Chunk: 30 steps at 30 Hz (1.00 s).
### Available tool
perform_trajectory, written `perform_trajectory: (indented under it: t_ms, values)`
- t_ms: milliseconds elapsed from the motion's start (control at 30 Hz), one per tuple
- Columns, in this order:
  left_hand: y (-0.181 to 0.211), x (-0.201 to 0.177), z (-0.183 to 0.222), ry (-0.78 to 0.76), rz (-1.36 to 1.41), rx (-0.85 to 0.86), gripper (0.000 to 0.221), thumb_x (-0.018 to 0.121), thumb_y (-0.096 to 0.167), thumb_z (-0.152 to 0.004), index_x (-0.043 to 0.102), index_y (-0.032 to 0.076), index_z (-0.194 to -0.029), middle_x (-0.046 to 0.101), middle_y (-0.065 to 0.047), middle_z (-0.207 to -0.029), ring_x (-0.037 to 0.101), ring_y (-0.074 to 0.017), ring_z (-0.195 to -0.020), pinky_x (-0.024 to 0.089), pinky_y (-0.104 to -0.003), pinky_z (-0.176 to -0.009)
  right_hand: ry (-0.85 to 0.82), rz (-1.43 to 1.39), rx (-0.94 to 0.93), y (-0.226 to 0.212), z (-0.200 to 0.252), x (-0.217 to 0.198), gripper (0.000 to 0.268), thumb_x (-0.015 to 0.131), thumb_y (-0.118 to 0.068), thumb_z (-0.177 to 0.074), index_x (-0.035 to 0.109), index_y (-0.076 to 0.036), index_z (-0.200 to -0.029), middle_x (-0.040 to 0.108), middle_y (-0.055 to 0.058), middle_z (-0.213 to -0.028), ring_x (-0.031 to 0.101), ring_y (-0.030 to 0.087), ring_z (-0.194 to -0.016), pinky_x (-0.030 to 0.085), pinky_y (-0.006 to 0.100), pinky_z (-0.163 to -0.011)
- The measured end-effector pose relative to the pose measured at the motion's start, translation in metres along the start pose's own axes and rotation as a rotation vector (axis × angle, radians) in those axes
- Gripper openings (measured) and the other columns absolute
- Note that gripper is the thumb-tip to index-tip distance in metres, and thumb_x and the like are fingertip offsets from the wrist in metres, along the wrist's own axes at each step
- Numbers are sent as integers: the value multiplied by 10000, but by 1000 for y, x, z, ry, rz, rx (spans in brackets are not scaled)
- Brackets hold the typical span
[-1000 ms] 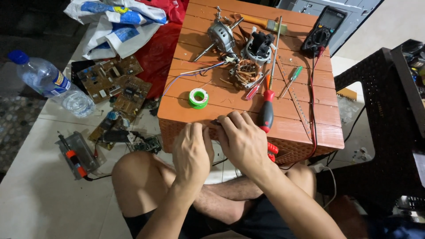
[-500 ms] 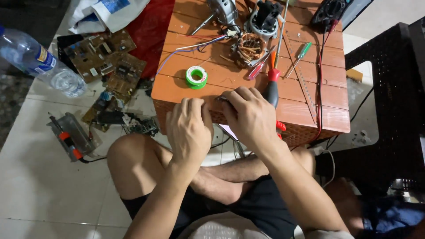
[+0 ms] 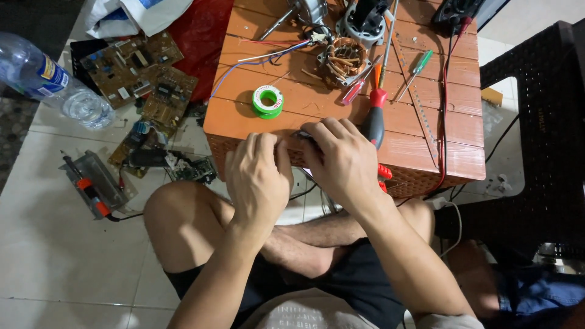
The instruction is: Stripping insulation from electrical wires and twisting the copper strands to prepare them for connection to a motor assembly.
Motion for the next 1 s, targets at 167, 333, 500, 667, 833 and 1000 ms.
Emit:
perform_trajectory:
  t_ms: [167,333,500,667,833,1000]
  values:
    - [-1,2,1,2,5,-5,114,651,178,-993,609,119,-905,530,-29,-775,632,-281,-660,448,-404,-576,-8,7,-3,-2,-1,0,157,763,-214,-855,723,-179,-1003,575,-3,-782,656,216,-781,550,312,-637]
    - [-2,3,2,18,20,8,106,656,180,-989,618,122,-909,526,-26,-773,627,-270,-652,442,-391,-580,-19,-24,-27,-3,-2,-2,114,749,-204,-867,721,-175,-974,581,11,-785,658,227,-779,554,317,-651]
    - [1,-4,-1,1,-3,17,100,640,178,-996,624,121,-916,528,-20,-783,621,-257,-655,444,-386,-591,-32,-45,-44,-5,-5,-6,79,743,-183,-876,737,-161,-952,595,24,-786,663,243,-771,556,324,-653]
    - [-1,-2,3,-2,-14,25,57,630,160,-983,635,126,-937,526,-21,-783,625,-257,-661,448,-391,-594,-27,-47,-50,-4,-5,-3,90,745,-195,-873,737,-161,-956,598,23,-789,664,236,-769,558,317,-652]
    - [-3,-1,5,-17,2,2,32,638,149,-965,636,124,-945,548,-25,-770,643,-262,-677,461,-390,-592,-13,-66,-55,-3,-4,-2,85,740,-190,-875,735,-160,-955,594,24,-778,664,238,-758,558,314,-646]
    - [-3,-2,4,-5,-7,-20,57,680,136,-933,626,121,-940,570,-35,-769,651,-271,-687,468,-397,-601,23,-101,-13,-4,-5,-8,78,746,-196,-882,723,-147,-938,586,36,-771,660,258,-737,553,343,-615]
Point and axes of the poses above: each hand's wrist, its own z-axis away from the middle knuckle, its own x-axis out of the palm, y = z × x, the point moved 4 cm from there along -z, towards the middle knuckle
